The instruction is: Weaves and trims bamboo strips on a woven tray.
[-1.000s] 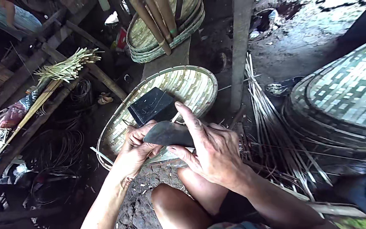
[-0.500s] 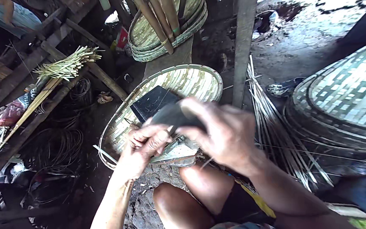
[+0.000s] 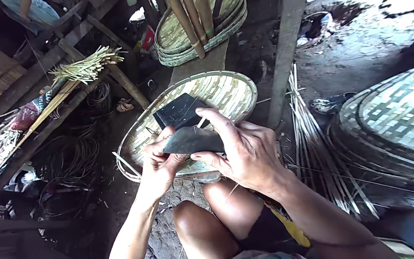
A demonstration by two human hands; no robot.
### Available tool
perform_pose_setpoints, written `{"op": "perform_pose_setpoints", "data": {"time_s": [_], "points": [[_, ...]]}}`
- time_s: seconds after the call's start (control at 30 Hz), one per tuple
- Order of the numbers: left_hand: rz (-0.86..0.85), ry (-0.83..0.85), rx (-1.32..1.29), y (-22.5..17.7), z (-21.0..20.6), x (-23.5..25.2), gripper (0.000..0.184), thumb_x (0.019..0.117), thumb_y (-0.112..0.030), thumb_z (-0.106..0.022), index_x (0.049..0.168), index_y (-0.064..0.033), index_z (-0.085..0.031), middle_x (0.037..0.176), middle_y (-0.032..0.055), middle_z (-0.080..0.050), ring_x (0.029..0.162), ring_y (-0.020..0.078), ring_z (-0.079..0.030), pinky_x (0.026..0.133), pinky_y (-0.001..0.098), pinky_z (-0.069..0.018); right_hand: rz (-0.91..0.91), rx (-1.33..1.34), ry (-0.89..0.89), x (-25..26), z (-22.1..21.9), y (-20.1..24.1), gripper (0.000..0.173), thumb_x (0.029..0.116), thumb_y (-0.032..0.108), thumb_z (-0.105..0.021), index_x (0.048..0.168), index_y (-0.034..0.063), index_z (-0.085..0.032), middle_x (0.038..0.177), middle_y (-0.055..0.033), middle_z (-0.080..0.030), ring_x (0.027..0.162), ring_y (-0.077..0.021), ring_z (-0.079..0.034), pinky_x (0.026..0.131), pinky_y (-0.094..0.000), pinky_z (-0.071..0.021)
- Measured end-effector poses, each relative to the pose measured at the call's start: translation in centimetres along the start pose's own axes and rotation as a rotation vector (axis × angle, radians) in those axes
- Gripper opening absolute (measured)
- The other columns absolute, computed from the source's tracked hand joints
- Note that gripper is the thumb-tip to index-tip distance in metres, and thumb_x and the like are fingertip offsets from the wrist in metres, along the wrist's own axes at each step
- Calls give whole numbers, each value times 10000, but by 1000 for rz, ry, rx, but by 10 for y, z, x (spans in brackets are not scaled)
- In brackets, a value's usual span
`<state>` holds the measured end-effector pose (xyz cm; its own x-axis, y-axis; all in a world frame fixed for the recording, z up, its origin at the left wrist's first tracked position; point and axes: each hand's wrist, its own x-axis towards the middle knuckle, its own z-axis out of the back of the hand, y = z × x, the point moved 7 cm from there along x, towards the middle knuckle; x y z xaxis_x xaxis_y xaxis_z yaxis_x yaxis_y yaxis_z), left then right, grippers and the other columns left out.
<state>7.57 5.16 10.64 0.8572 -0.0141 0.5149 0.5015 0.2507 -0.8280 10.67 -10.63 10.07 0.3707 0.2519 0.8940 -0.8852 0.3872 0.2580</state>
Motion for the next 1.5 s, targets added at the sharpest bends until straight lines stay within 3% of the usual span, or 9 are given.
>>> {"op": "perform_pose_setpoints", "data": {"time_s": [0.37, 0.5, 0.63, 0.73, 0.93, 1.1, 1.2, 1.37, 1.5], "points": [[10, 14, -28, 6, 1, 3, 146, 978, -163, -673, 872, -202, -765, 750, -117, -628, 593, -55, -534, 564, 114, -479, 71, -43, -98, 8, -4, -9, 485, 983, 463, -604, 1197, 33, -675, 763, -82, -678, 539, -203, -565, 487, -330, -376], [3, 67, 23, 5, 0, 2, 190, 1004, -156, -622, 1089, -164, -793, 822, -106, -583, 647, -38, -512, 577, 117, -455, -85, 59, -109, 15, 17, -30, 492, 1021, 412, -593, 1247, -24, -617, 887, -153, -714, 665, -256, -664, 530, -394, -471], [23, 2, -69, 3, 4, 2, 148, 990, -148, -646, 906, -212, -748, 788, -137, -629, 592, -76, -507, 545, 99, -448, 8, 134, -46, 16, 0, -10, 629, 947, 471, -644, 1351, -9, -606, 782, -76, -698, 584, -189, -600, 499, -350, -428], [8, 8, -74, 1, 6, 0, 156, 984, -130, -634, 993, -211, -768, 879, -138, -640, 614, -79, -504, 550, 96, -448, 61, 160, 29, 14, -12, -3, 717, 935, 498, -639, 1415, -27, -540, 681, -14, -618, 527, -138, -514, 484, -303, -365], [-11, 30, -94, 1, 5, -1, 150, 985, -133, -647, 883, -196, -738, 780, -126, -616, 588, -69, -501, 534, 101, -440, 98, 145, 19, 13, -10, -6, 597, 965, 477, -619, 1326, 2, -597, 786, -50, -699, 560, -148, -557, 504, -306, -384], [20, 101, -74, 3, 2, -1, 158, 1024, -201, -615, 978, -159, -760, 803, -103, -652, 581, -68, -481, 528, 102, -414, 94, 149, -60, 16, 0, -16, 460, 988, 402, -631, 1204, -1, -675, 882, -124, -739, 623, -197, -631, 545, -333, -438], [-46, 59, 24, -1, 2, -1, 157, 1017, -211, -630, 1032, -168, -780, 830, -117, -617, 621, -57, -494, 554, 105, -430, 63, 163, -54, 17, 7, -24, 466, 1007, 411, -614, 1232, 5, -650, 929, -127, -735, 715, -199, -676, 591, -341, -482], [-209, -150, 183, -7, 3, -5, 97, 966, -160, -682, 955, -234, -743, 906, -165, -628, 730, -79, -568, 632, 101, -502, 64, 181, 15, 10, -9, -11, 638, 944, 450, -654, 1366, -22, -576, 730, -44, -661, 550, -160, -548, 499, -320, -396], [-243, -172, 254, -8, -1, -8, 105, 978, -168, -679, 883, -197, -710, 823, -156, -593, 681, -86, -541, 600, 92, -480, 86, 153, 0, 10, -7, -14, 525, 978, 439, -629, 1271, 4, -630, 876, -89, -740, 606, -169, -604, 533, -324, -410]]}}
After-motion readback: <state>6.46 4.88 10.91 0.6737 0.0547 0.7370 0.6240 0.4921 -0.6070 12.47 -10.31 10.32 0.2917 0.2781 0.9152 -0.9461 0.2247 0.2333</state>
